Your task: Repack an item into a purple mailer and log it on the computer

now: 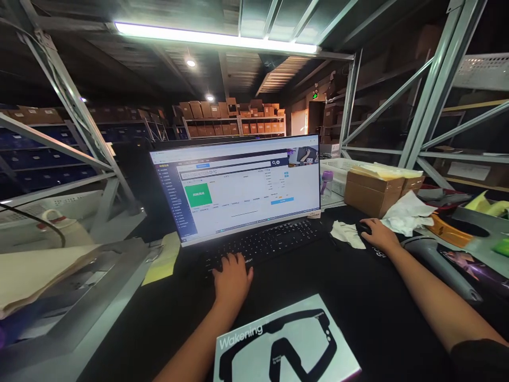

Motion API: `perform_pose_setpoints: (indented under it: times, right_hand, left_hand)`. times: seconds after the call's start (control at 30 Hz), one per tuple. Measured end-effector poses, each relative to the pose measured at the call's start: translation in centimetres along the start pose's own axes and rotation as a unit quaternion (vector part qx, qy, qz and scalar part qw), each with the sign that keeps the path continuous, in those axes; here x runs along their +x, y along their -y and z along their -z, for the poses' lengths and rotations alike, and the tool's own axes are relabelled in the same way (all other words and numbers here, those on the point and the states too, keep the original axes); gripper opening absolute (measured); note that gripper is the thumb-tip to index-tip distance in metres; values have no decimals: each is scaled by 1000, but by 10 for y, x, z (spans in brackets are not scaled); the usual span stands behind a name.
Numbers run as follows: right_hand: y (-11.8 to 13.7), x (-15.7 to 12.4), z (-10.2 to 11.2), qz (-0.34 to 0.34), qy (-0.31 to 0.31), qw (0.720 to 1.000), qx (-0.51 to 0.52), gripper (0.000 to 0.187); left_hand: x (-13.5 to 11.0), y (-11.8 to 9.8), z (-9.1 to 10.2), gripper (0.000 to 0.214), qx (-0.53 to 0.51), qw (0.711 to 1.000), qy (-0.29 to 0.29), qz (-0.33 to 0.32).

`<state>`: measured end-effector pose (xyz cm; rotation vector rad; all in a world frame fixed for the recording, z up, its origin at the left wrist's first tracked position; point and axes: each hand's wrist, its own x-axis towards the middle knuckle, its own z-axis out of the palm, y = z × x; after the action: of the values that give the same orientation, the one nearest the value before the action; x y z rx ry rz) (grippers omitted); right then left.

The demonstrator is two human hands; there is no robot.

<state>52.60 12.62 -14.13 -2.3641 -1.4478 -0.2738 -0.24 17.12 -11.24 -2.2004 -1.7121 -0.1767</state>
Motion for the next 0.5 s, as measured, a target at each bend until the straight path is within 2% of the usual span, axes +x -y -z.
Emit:
perform_pose_setpoints:
  times: [0.5]
  right_hand:
    - [3,-5,6,-29,-13,999,-7,49]
  left_hand:
    - [1,1,-3,52,29,999,-21,-15]
